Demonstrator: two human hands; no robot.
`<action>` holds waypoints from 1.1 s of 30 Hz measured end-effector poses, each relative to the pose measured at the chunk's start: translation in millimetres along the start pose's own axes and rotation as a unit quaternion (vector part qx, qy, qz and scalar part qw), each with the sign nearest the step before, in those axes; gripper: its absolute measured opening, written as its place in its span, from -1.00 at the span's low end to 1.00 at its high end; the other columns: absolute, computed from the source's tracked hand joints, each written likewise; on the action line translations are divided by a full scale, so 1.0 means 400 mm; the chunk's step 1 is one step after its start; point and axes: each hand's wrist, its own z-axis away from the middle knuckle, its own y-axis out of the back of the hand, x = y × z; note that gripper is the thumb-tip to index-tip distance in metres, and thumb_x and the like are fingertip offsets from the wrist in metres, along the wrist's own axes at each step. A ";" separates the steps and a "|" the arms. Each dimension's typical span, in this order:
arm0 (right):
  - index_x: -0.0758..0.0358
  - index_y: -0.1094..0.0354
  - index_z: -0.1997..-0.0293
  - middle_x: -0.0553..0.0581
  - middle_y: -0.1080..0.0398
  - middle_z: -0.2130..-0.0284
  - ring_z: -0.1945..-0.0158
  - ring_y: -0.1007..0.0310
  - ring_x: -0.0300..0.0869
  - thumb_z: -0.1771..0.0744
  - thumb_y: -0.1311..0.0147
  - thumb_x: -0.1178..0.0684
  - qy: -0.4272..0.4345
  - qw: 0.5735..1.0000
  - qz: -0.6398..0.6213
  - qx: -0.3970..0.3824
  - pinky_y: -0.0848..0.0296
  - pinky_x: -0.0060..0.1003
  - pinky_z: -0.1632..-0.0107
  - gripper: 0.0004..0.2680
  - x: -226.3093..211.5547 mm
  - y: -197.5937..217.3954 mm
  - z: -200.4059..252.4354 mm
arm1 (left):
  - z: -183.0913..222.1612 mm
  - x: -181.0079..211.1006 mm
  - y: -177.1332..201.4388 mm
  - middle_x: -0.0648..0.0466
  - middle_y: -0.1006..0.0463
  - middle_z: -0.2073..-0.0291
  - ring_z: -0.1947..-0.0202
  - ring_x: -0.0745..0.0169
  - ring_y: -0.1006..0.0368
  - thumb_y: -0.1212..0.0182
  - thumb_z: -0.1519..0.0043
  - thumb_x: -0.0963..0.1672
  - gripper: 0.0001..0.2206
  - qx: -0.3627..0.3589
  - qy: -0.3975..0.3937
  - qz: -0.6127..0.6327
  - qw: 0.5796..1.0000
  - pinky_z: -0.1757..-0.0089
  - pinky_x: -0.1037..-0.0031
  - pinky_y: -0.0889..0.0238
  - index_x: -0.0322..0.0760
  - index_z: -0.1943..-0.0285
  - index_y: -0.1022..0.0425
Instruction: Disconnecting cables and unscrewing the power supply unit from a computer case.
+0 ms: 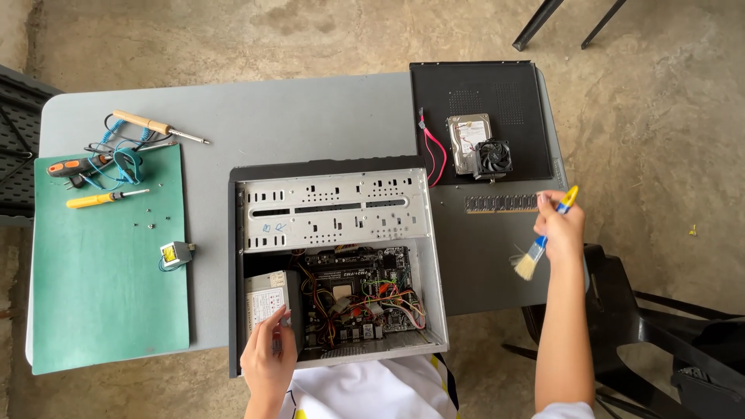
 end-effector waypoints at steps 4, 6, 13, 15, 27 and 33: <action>0.25 -0.28 0.15 -0.05 -0.07 0.58 0.69 0.14 -0.40 -0.39 0.04 0.14 -0.027 0.999 -0.006 0.019 0.07 -0.44 0.56 -0.95 0.029 -0.002 -0.153 | 0.004 -0.003 -0.004 0.18 -0.59 0.31 0.50 0.47 -0.40 -0.06 -0.17 -0.32 -0.75 0.004 -0.010 -0.001 1.000 0.40 0.67 -0.31 -0.22 0.04 -0.50; 0.21 -0.26 0.18 -0.05 -0.07 0.56 0.70 0.13 -0.39 -0.38 0.02 0.14 -0.059 0.997 -0.053 0.013 0.09 -0.46 0.59 -0.98 0.054 0.000 -0.225 | 0.006 -0.002 -0.002 0.22 -0.60 0.31 0.47 0.50 -0.41 -0.05 -0.19 -0.30 -0.75 0.004 0.001 -0.007 1.000 0.38 0.66 -0.29 -0.18 0.04 -0.52; 0.18 -0.30 0.20 -0.02 -0.12 0.52 0.69 0.13 -0.38 -0.37 -0.01 0.13 -0.089 0.995 -0.021 0.050 0.08 -0.43 0.61 -0.98 0.072 -0.028 -0.333 | 0.005 0.003 -0.009 0.23 -0.59 0.33 0.50 0.51 -0.39 -0.08 -0.16 -0.30 -0.76 0.015 0.023 -0.011 1.000 0.38 0.68 -0.31 -0.19 0.08 -0.53; 0.15 -0.32 0.21 -0.04 -0.10 0.54 0.69 0.17 -0.36 -0.37 -0.02 0.11 -0.090 0.994 -0.014 0.057 0.11 -0.41 0.60 -0.98 0.081 -0.033 -0.355 | 0.006 0.000 -0.010 0.23 -0.59 0.35 0.53 0.51 -0.39 -0.08 -0.16 -0.30 -0.76 0.004 0.028 -0.008 1.000 0.39 0.67 -0.32 -0.18 0.08 -0.53; 0.11 -0.35 0.14 -0.04 -0.16 0.52 0.69 0.11 -0.38 -0.37 -0.01 0.07 -0.133 0.989 -0.020 0.060 0.07 -0.45 0.62 -0.95 0.100 -0.082 -0.383 | 0.000 0.001 -0.010 0.24 -0.59 0.35 0.48 0.52 -0.43 -0.07 -0.15 -0.30 -0.77 0.018 0.002 0.003 1.000 0.38 0.68 -0.32 -0.19 0.10 -0.52; 0.06 -0.37 0.16 0.06 -0.30 0.40 0.70 0.08 -0.37 -0.38 0.04 -0.04 -0.140 0.988 -0.025 0.053 0.07 -0.47 0.63 -0.89 0.103 -0.085 -0.375 | -0.007 0.004 -0.005 0.15 -0.60 0.34 0.50 0.47 -0.45 -0.08 -0.14 -0.30 -0.79 0.006 -0.005 0.026 1.000 0.45 0.70 -0.37 -0.26 0.10 -0.51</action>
